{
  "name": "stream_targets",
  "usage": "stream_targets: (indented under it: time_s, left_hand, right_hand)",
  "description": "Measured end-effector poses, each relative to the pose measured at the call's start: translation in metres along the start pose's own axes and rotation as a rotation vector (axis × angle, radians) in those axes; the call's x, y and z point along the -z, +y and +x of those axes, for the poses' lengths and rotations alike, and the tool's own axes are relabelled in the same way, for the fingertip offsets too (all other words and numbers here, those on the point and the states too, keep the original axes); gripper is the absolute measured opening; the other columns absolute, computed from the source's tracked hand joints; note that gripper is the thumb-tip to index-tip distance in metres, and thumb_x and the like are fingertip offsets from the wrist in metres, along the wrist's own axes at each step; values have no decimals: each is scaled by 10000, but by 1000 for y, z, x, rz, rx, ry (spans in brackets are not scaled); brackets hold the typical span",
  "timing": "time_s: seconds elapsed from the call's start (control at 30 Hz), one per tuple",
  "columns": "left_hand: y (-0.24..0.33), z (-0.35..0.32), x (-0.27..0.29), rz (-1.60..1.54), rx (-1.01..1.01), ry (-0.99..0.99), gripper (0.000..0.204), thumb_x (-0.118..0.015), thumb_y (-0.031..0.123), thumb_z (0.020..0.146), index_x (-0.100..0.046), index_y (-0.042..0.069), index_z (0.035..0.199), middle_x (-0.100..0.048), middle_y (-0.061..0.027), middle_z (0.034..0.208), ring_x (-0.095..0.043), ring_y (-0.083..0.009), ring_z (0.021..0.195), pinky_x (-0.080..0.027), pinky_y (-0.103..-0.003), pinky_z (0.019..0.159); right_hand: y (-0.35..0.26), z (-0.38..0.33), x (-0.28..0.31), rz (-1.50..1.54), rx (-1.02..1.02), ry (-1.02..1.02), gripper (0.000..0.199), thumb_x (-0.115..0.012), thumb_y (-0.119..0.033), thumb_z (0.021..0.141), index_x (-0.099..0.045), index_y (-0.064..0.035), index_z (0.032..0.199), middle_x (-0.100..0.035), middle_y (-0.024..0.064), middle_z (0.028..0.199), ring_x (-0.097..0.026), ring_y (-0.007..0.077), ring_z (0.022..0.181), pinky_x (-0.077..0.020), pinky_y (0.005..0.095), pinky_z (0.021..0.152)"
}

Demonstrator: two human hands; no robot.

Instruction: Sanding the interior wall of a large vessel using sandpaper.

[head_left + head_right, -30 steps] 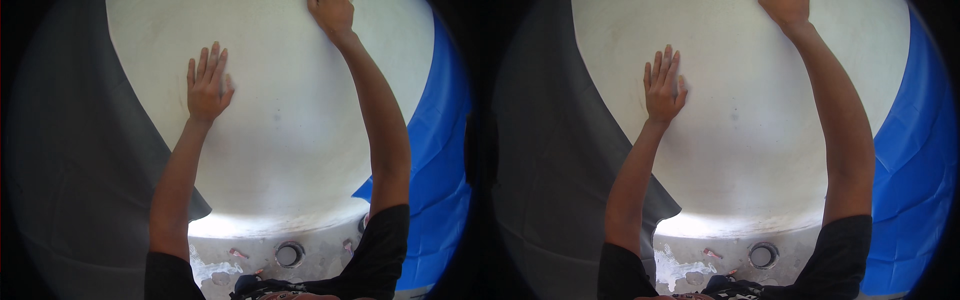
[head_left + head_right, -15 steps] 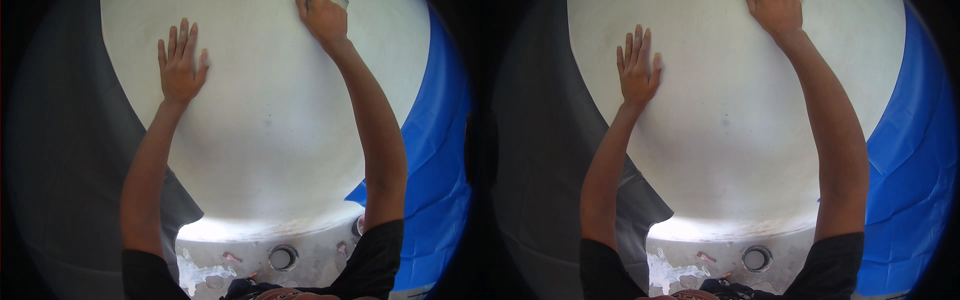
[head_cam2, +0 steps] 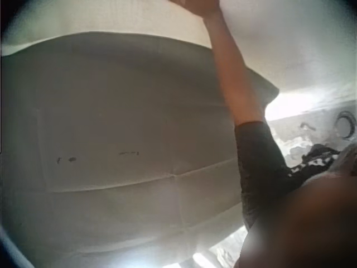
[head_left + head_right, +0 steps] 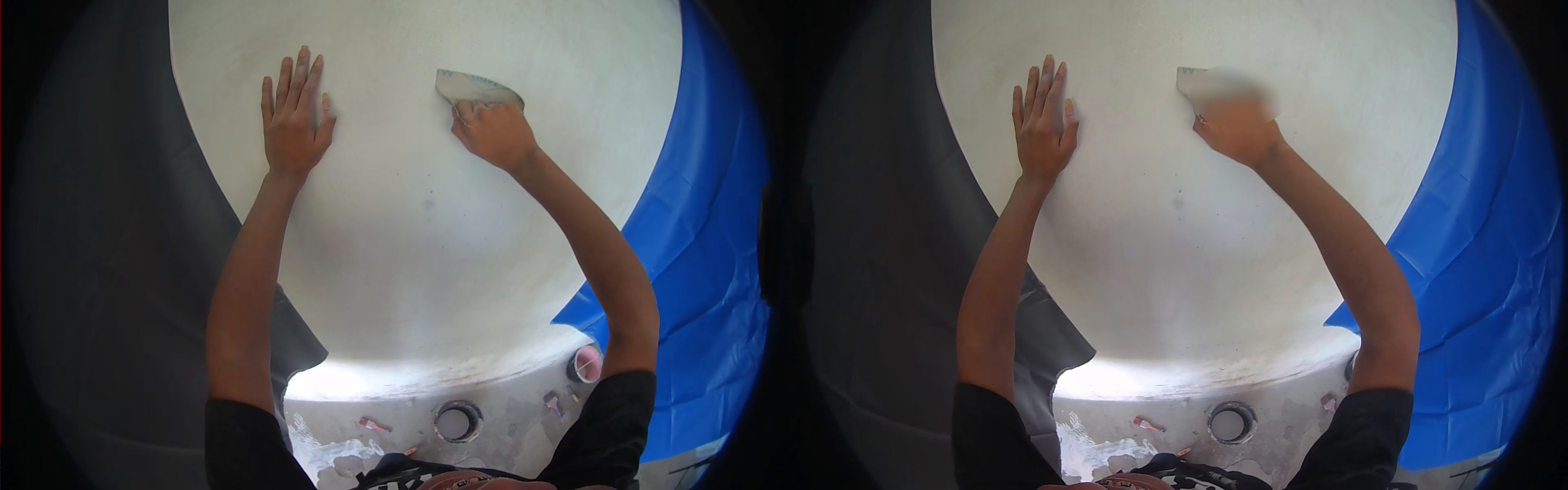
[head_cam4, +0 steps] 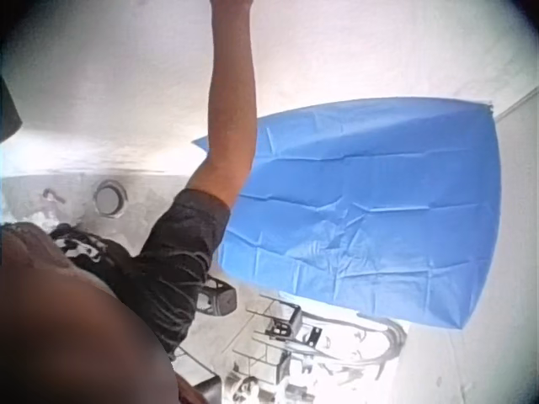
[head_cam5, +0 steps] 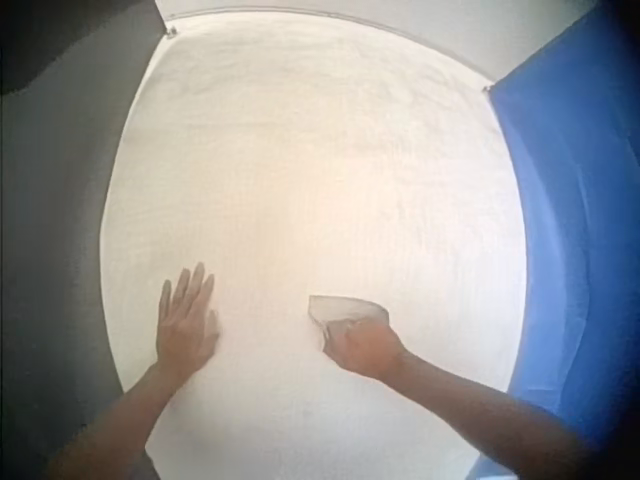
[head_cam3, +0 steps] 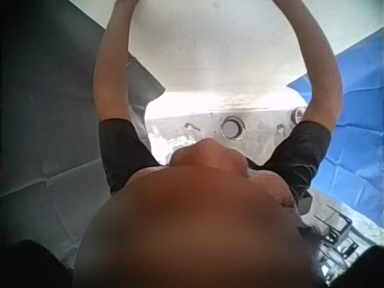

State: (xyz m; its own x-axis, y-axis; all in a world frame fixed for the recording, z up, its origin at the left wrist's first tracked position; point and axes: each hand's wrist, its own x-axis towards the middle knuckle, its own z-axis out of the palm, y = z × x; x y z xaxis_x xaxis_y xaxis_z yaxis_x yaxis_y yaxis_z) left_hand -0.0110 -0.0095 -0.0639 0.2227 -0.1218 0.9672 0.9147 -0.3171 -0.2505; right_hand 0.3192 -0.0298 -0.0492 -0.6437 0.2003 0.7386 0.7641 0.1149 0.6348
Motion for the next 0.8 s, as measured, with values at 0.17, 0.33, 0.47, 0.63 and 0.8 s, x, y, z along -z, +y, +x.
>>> stream_targets:
  time_s: [0.17, 0.33, 0.47, 0.63, 0.8]
  left_hand:
    - [-9, -10, 8, -9, 25, -28, 606, -520, 187, 965, -440, 141, 1564, -400, -83, 1637, -327, -285, 1537, -173, -508, 1262]
    - [8, -10, 13, 14, 77, -119, 650, -534, 214, 951, -400, 133, 1582, -357, -79, 1660, -301, -277, 1548, -167, -516, 1266]
    - [7, -11, 10, -6, 76, -109, 642, -529, 220, 956, -404, 136, 1580, -356, -73, 1660, -304, -270, 1546, -168, -515, 1266]
    - [-1, -19, 8, 11, 77, -80, 639, -544, 262, 964, -408, 164, 1581, -358, -39, 1662, -314, -252, 1542, -181, -506, 1264]
    - [-5, -17, 3, 75, 64, -38, 645, -589, 346, 943, -452, 205, 1556, -381, 2, 1648, -364, -199, 1512, -218, -492, 1260]
  right_hand:
    - [-24, 14, 47, 89, -146, -157, 229, -614, -263, 970, -668, -46, 1015, -724, 144, 874, -692, 254, 756, -572, 412, 569]
    - [21, 65, 80, 4, -300, 165, 281, -593, -220, 995, -657, 2, 1154, -677, 147, 1221, -647, 238, 1087, -605, 413, 695]
    - [49, 103, 35, 436, -128, 557, 442, -503, -221, 1041, -546, 52, 1387, -568, 263, 1409, -563, 350, 1310, -480, 441, 1069]
    - [-7, 93, -10, 142, -388, 504, 499, -472, -192, 1075, -417, -10, 1537, -412, 221, 1588, -356, 405, 1487, -289, 508, 1219]
    - [-57, 67, -21, 81, -415, 446, 552, -556, -207, 1031, -424, -7, 1528, -434, 216, 1573, -392, 381, 1472, -310, 524, 1208]
